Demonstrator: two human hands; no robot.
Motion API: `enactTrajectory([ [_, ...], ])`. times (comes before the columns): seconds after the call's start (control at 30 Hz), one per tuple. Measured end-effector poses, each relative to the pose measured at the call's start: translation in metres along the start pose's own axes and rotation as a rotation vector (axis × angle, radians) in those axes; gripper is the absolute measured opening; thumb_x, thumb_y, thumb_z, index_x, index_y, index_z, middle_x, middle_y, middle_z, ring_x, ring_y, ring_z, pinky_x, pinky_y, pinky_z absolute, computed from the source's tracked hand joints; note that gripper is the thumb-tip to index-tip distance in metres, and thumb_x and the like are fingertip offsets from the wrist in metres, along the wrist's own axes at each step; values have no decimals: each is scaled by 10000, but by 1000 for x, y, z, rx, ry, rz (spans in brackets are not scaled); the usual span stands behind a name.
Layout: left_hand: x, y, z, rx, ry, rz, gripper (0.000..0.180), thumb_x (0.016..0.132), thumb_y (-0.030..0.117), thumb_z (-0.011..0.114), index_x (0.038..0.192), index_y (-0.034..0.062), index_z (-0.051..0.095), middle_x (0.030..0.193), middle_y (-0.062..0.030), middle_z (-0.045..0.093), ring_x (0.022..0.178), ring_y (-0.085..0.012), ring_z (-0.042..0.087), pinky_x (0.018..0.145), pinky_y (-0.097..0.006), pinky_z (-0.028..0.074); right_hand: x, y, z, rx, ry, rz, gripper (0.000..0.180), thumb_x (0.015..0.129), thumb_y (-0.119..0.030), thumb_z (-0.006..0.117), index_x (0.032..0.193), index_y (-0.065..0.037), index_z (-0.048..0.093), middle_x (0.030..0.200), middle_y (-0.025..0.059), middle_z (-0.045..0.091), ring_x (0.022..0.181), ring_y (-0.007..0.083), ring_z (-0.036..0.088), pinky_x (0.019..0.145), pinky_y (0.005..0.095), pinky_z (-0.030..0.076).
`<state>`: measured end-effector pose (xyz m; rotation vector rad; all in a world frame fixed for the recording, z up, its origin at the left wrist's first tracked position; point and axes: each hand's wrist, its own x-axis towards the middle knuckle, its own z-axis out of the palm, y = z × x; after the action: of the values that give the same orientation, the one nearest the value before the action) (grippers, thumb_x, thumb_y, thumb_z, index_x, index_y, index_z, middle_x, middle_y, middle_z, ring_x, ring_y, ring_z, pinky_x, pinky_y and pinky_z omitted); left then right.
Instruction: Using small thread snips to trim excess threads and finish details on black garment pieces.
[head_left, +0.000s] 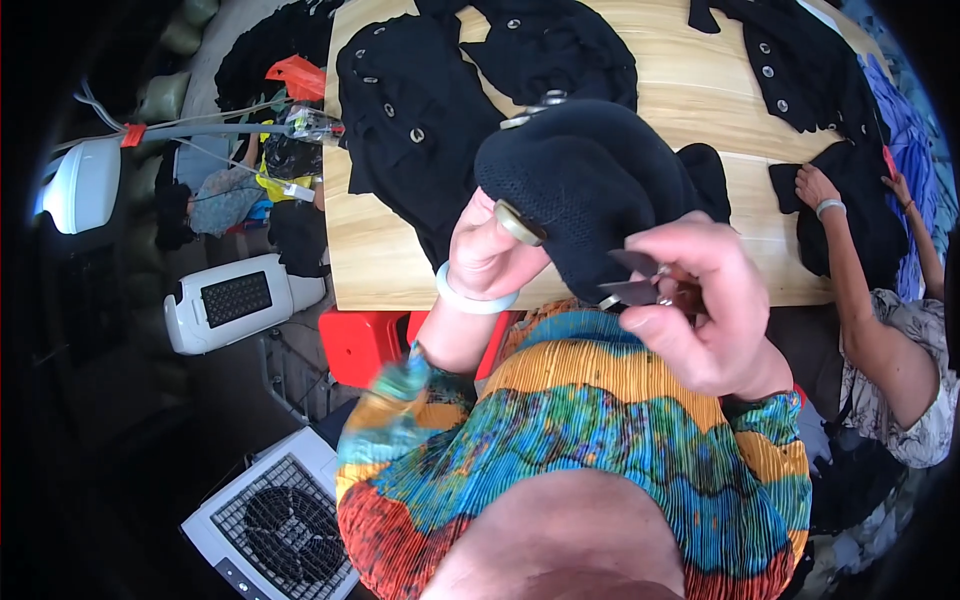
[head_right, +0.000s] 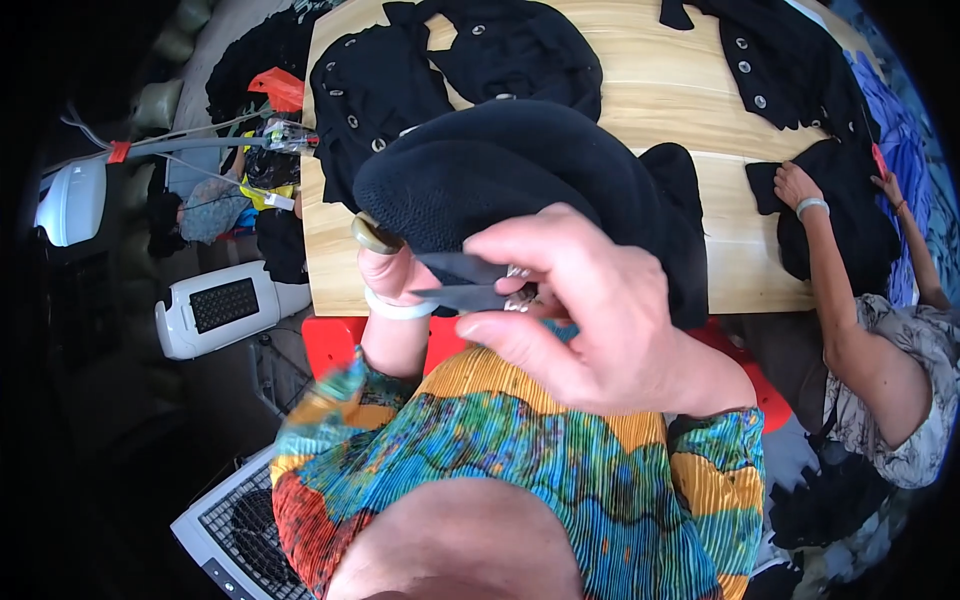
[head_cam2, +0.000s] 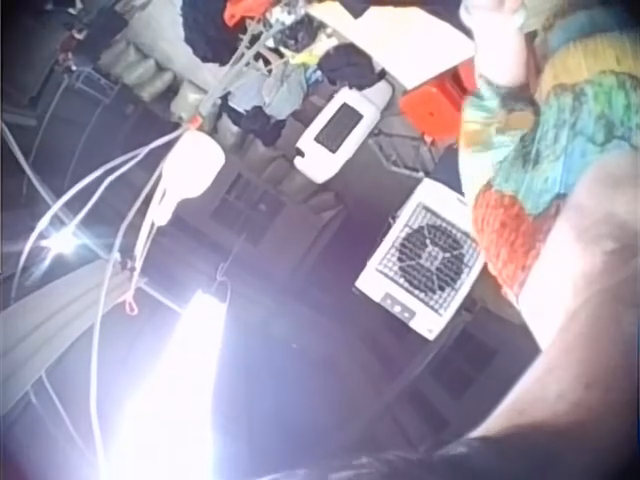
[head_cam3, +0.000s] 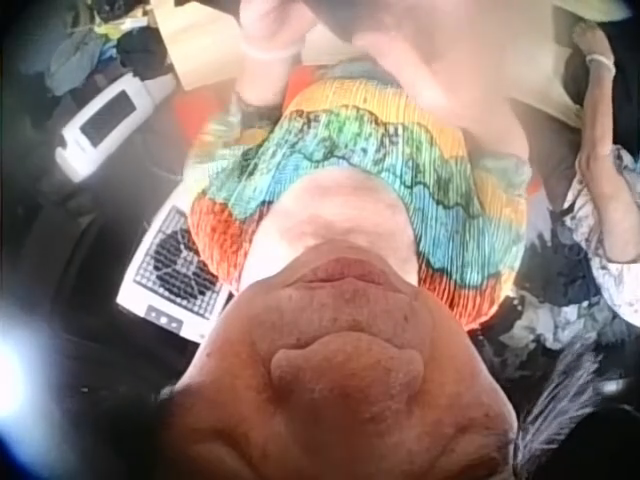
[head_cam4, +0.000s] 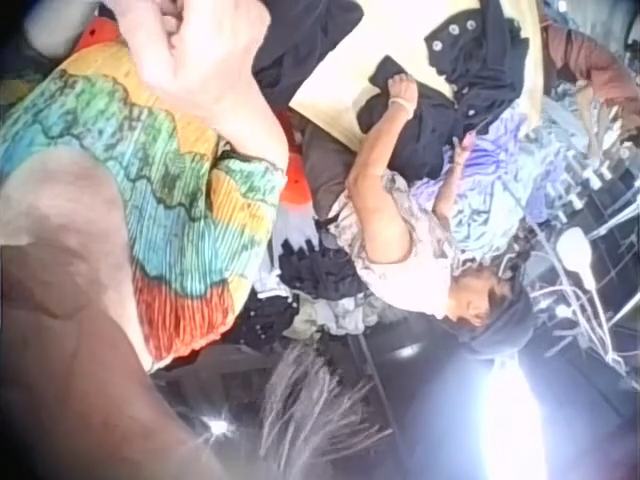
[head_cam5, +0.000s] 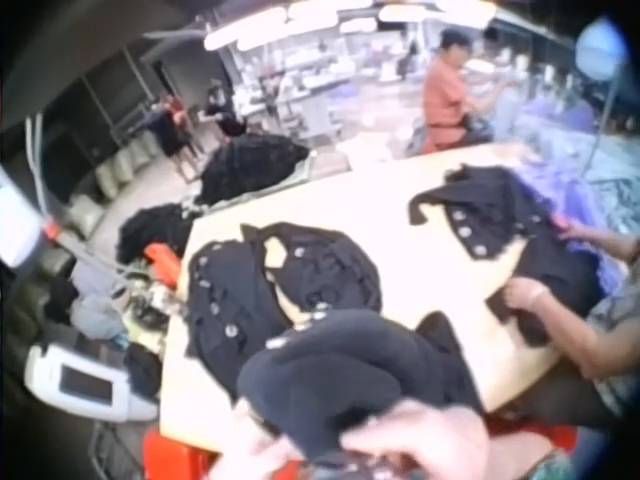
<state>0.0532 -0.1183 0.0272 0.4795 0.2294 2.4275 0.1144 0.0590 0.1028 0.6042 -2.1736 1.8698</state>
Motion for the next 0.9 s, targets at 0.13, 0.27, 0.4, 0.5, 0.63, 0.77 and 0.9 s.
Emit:
enactTrajectory([
  [0.13, 4, -4, 9, 53, 56, 28, 528, 730, 117, 620, 1190, 2, 388, 1172, -120, 462, 1100, -253, 430, 955, -390, 293, 2, -4, 6, -76, -49, 81, 301, 682, -63, 671, 920, 24, 508, 767, 100, 547, 582, 119, 569, 477, 205, 459],
  [0.27, 6, -9, 15, 202, 144, 72, 511, 736, 126, 617, 1179, 1, 395, 1164, -113, 462, 1096, -244, 426, 951, -387, 294, -1, 4, 8, -21, -16, 180, 272, 737, -10, 605, 978, 22, 482, 803, 48, 518, 604, 38, 465, 511, 165, 374],
  [0.4, 9, -13, 15, 69, 204, -10, 540, 737, 146, 622, 1193, 2, 371, 1165, -111, 456, 1097, -238, 419, 960, -381, 287, 1, 8, 5, -101, 15, 145, 266, 735, -12, 609, 970, 21, 489, 797, 42, 519, 598, 40, 468, 514, 167, 381],
  [0.5, 9, -15, 17, 11, 207, -43, 546, 735, 154, 626, 1193, 2, 369, 1165, -110, 456, 1097, -237, 419, 962, -378, 289, 2, 9, 4, -105, 18, 154, 264, 731, -15, 613, 964, 22, 493, 786, 38, 521, 598, 43, 476, 519, 170, 389],
  [0.63, 8, -18, 13, 42, 226, -46, 531, 740, 153, 622, 1184, -3, 376, 1164, -107, 459, 1096, -237, 423, 961, -374, 293, 4, 10, 4, -131, 60, 110, 245, 718, -27, 618, 929, 23, 504, 756, 67, 528, 595, 101, 523, 503, 202, 423],
  [0.77, 10, -20, 10, -9, 166, -30, 521, 744, 154, 618, 1181, -2, 382, 1160, -108, 463, 1091, -237, 428, 958, -371, 297, 3, 15, 6, -95, 94, 113, 225, 705, -39, 622, 892, 22, 514, 765, 97, 544, 594, 157, 566, 485, 233, 454],
  [0.9, 11, -21, 7, 40, 148, -53, 483, 750, 153, 612, 1160, 3, 404, 1134, -99, 478, 1074, -226, 438, 950, -365, 305, 4, 16, 4, -122, 103, 95, 230, 699, -39, 625, 892, 24, 515, 777, 99, 550, 587, 160, 567, 488, 231, 457],
])
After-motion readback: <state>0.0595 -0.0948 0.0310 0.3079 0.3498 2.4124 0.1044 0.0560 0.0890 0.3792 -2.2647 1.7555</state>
